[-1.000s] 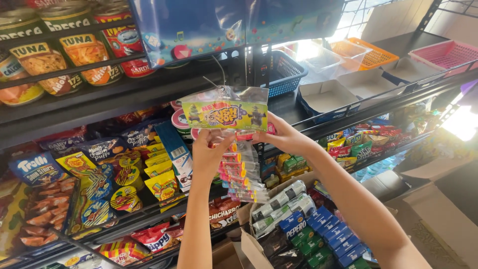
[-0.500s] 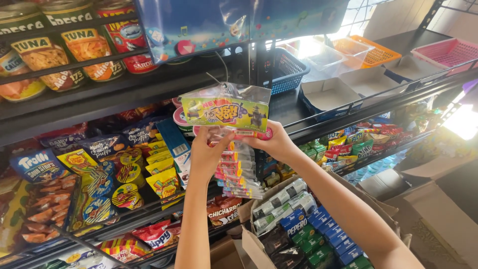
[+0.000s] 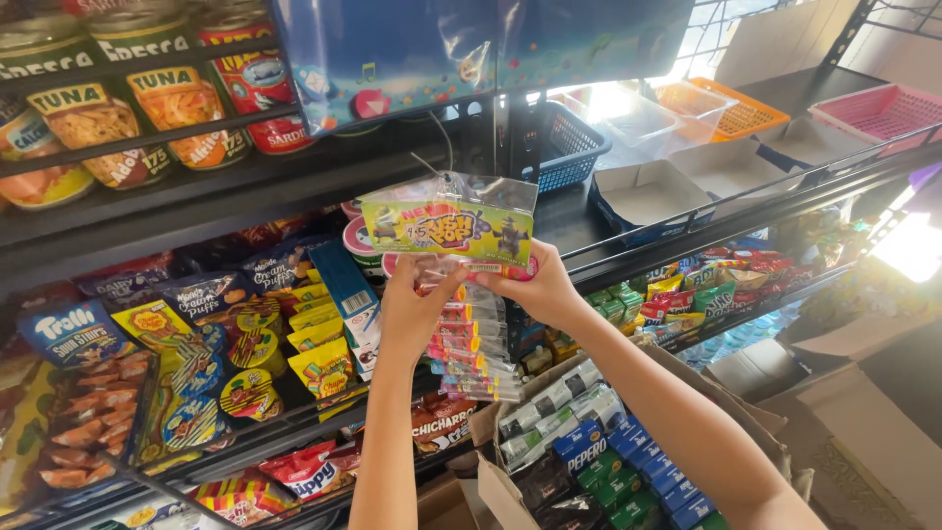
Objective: The recorder is organizing and stocking candy and snacks on grocery store shelves from a box.
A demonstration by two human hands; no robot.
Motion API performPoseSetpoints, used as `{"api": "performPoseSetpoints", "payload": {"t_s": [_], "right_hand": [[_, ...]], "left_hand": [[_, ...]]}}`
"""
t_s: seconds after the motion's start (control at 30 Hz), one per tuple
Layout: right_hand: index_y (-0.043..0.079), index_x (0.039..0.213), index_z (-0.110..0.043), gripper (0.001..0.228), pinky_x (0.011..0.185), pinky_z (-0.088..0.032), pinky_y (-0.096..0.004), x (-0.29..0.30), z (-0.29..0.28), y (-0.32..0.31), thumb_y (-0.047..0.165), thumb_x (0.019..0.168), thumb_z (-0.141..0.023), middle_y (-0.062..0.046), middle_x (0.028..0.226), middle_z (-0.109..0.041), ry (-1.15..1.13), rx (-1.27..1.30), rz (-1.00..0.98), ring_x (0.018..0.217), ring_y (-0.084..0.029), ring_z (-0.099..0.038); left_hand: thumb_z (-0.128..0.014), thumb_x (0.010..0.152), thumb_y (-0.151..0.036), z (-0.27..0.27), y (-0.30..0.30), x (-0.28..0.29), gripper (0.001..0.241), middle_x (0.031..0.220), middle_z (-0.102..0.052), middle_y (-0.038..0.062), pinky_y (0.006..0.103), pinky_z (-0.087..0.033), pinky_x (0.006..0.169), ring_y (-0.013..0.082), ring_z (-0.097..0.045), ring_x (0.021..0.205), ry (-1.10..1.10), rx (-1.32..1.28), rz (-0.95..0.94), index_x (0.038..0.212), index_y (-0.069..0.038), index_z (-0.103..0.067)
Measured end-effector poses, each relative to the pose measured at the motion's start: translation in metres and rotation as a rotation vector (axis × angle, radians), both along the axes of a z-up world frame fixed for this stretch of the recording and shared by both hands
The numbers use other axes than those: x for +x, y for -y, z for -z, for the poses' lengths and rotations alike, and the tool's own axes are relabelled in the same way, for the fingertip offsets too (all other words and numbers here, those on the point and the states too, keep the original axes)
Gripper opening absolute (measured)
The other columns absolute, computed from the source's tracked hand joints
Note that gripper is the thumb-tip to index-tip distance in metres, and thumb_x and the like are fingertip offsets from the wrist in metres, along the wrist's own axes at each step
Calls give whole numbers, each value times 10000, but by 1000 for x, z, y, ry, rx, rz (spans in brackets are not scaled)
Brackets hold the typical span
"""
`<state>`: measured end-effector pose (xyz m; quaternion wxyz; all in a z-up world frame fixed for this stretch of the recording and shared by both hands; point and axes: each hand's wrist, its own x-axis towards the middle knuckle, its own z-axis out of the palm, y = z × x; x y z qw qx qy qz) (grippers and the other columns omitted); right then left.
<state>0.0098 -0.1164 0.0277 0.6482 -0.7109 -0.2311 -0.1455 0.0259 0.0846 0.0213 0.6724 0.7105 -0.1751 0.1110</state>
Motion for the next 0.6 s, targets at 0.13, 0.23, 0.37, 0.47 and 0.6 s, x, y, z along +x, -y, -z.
{"api": "performPoseSetpoints", "payload": {"t_s": [0.13, 0.23, 0.37, 0.47, 0.6], "right_hand": [[-9, 1160, -707, 322, 835, -556, -250, 5, 3, 1, 77, 870, -817, -35, 1061, -762, 13, -11, 18, 940, -51, -654], [-3, 1180, -660, 351, 854, -571, -260, 8, 0, -1, 81, 871, -805, -30, 1079, -756, 4, 16, -28, 956, -67, -678], [-6, 1193, -633, 338, 873, -564, -270, 14, 10, -3, 20, 879, -755, -40, 1101, -739, 28, 45, -23, 985, -78, -670], [-11, 1196, -629, 318, 881, -560, -269, 13, 10, -6, -10, 889, -710, -42, 1103, -732, 34, 61, -20, 995, -78, -660], [-33, 1197, -646, 304, 874, -550, -276, 17, 17, 0, -16, 899, -704, -53, 1096, -726, 17, 25, -30, 983, -90, -647]], "left_hand": [[-813, 845, -284, -6, -1, -2, 483, 1058, -775, 109, 288, -583, 798, 159, -747, 947, -9, 36, -17, 1185, -1, -618], [-817, 841, -312, -14, -4, -4, 501, 1058, -769, 111, 296, -582, 787, 161, -741, 944, -38, 118, -56, 1170, 8, -615], [-812, 841, -339, -19, -4, -9, 497, 1033, -787, 105, 284, -579, 807, 142, -765, 924, -52, 201, -95, 1150, 4, -628], [-804, 855, -319, -11, -6, -4, 474, 1043, -776, 99, 290, -571, 810, 144, -744, 921, -44, 169, -50, 1155, 1, -624], [-801, 869, -277, 10, -8, 9, 471, 1087, -736, 98, 305, -571, 826, 155, -709, 952, 19, 52, 33, 1184, 5, -593]]}}
